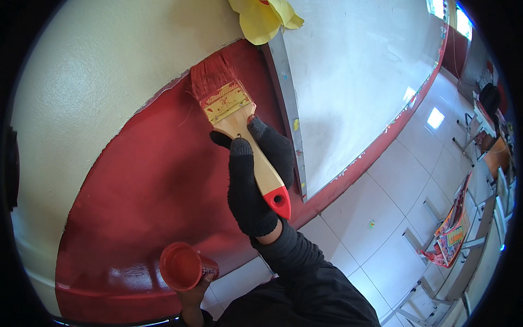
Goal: The person paints a section of a wall by dipping paintbrushes into a container of red paint and brushing the paint onto the wall surface.
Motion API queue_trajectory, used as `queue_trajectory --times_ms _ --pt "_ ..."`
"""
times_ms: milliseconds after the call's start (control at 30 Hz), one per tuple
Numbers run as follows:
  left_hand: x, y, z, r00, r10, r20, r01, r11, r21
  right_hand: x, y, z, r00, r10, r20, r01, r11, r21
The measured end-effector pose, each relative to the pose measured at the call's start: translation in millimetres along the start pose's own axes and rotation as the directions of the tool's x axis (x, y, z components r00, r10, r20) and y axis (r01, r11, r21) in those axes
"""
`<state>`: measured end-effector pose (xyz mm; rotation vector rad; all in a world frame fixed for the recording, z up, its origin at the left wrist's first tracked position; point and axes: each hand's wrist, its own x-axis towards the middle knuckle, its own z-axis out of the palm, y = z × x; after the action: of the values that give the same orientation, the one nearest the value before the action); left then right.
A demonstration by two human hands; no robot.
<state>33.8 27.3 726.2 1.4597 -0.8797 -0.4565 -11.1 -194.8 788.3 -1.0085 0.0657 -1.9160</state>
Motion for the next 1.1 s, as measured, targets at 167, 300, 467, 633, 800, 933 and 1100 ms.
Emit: queue_trajectory --times_ms 167,300,467,633,800,933,1100 --pt "-0.9 -0.7 -4.5 0.998 0.02 0.051 -0.024 0.997 0.071 -5.2 0.3 0.3 0.999 0.004 -0.035 -0.005 1.0 -0.028" --pt "-3.6 -1.8 -7.1 0.996 0.075 0.05 -0.081 0.988 0.133 -6.8 -2.7 0.6 1.0 -0.002 -0.015 0.001 0.999 -0.046" --pt "-3.9 -0.7 -9.0 0.995 0.054 0.087 -0.07 0.98 0.188 -12.2 -5.8 4.5 1.0 0.025 0.004 -0.025 0.997 -0.067" --pt "-5.8 -3.3 -12.4 0.99 0.114 0.079 -0.13 0.96 0.246 -14.4 -7.8 6.6 1.0 0.019 0.003 -0.019 0.998 -0.068" --pt "-6.1 -4.1 -15.4 0.995 0.067 0.077 -0.078 0.985 0.152 -17.9 -0.7 1.8 0.999 -0.019 0.044 0.025 0.99 -0.14" --pt "-7.8 -4.9 -18.6 0.991 0.11 0.072 -0.126 0.952 0.278 -19.0 -1.8 5.7 0.999 -0.038 0.032 0.042 0.992 -0.121" --pt "-9.3 -5.8 -19.7 0.994 0.104 0.043 -0.112 0.963 0.244 -21.9 -3.5 9.9 0.998 -0.048 0.051 0.054 0.991 -0.124"
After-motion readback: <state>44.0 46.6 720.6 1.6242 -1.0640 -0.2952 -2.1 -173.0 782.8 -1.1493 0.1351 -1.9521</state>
